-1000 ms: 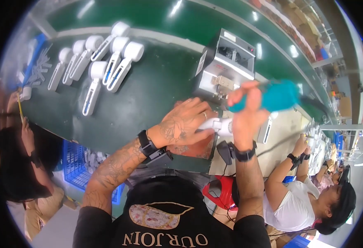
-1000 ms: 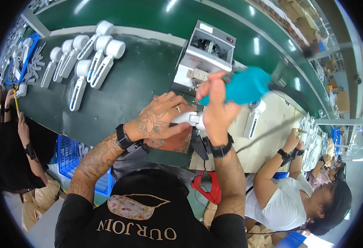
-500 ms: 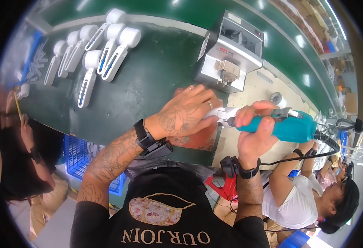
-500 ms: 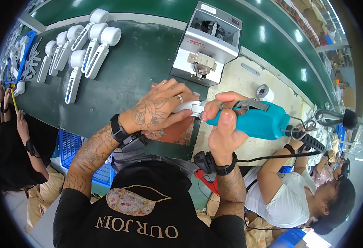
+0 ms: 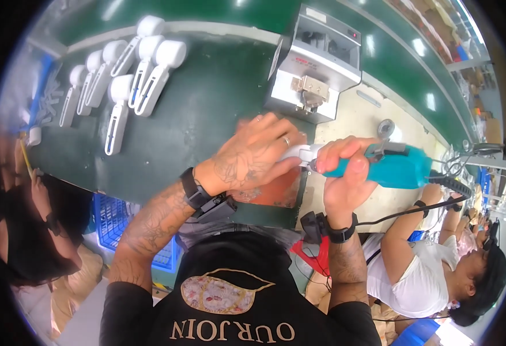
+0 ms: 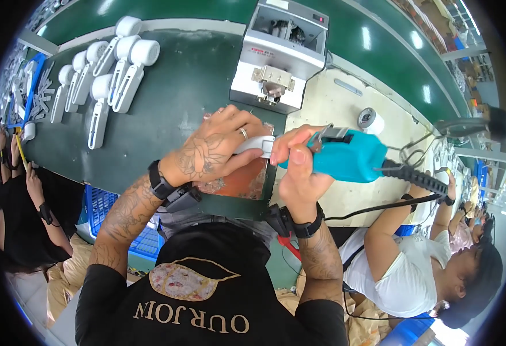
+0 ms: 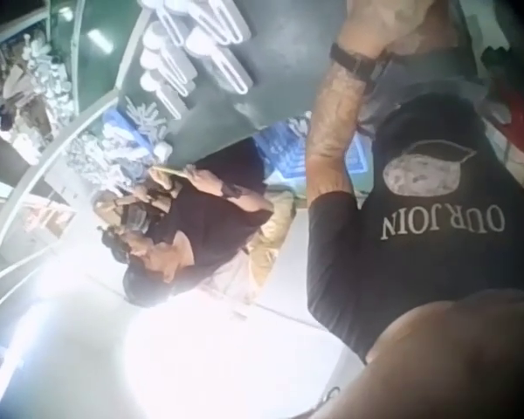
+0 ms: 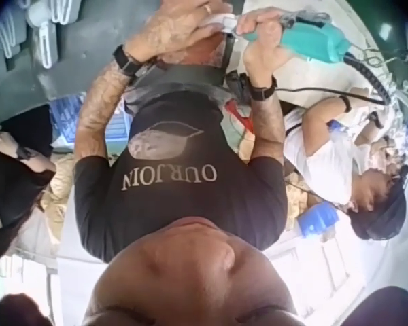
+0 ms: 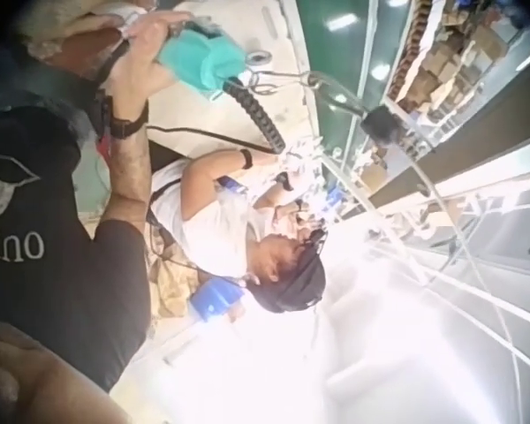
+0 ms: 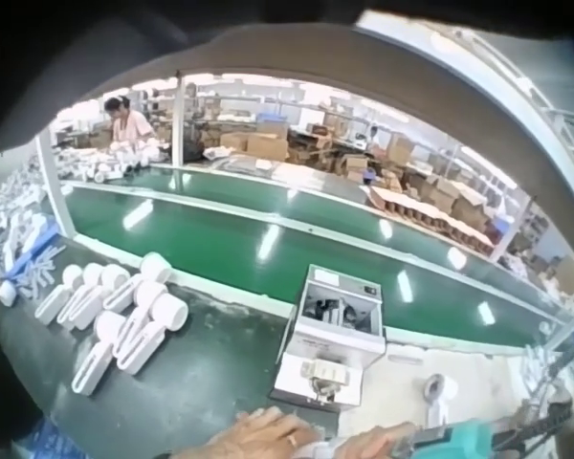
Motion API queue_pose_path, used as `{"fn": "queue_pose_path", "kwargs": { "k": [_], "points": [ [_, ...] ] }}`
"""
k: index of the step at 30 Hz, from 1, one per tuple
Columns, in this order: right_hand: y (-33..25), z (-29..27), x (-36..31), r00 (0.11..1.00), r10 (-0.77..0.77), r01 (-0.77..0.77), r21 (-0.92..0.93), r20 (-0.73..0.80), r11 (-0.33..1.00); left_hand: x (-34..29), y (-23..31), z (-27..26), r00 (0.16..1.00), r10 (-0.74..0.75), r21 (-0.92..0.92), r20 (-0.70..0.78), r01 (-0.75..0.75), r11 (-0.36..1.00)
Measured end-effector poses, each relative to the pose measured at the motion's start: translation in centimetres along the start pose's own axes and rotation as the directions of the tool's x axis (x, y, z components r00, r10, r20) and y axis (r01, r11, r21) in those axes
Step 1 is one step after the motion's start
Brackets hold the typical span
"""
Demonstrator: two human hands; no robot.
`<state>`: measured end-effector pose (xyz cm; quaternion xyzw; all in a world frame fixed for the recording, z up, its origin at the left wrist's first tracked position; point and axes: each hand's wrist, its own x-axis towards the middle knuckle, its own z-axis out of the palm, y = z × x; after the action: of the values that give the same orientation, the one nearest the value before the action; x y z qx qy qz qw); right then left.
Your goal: The person picks up a white plastic part, places it on a red block, and uses a power screwdriver to drive a screw into it. They then set the part aside and repeat the process with another part and a screw from the dispenser.
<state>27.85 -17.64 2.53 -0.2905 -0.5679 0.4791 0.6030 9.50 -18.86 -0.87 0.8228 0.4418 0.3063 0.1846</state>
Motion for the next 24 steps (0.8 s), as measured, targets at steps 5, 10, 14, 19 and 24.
{"fn": "queue_pose_path", "kwargs": {
  "k": [5, 10, 14, 19, 24],
  "points": [
    [-1.1, 0.5, -1.5, 0.959, 0.212, -0.22, -0.024, -0.189, 0.975, -1.2, -0.7, 0.6, 0.973, 0.212, -0.019, -0.093, -0.215, 0.976],
    [-6.6, 0.1, -3.1, 0.984, -0.045, 0.083, 0.219, -0.174, 0.972, -4.8, 1.5, -1.1, 0.966, 0.24, 0.114, -0.1, -0.228, 0.967],
    [-7.6, -1.3, -4.7, 0.971, -0.143, 0.169, 0.128, -0.19, 0.977, -9.5, -0.2, -5.0, 0.932, -0.102, 0.037, -0.348, 0.123, 0.992],
    [-5.8, -3.3, -6.1, 0.97, -0.074, 0.088, 0.053, -0.231, 0.995, -16.2, -4.4, -10.5, 0.414, -0.367, -0.066, -0.833, 0.584, 0.809],
    [-4.7, -3.7, -6.8, 0.981, 0.008, 0.002, 0.051, -0.195, 0.999, -21.1, -9.4, -14.1, 0.471, -0.458, 0.113, -0.754, 0.78, 0.616]
  ]
}}
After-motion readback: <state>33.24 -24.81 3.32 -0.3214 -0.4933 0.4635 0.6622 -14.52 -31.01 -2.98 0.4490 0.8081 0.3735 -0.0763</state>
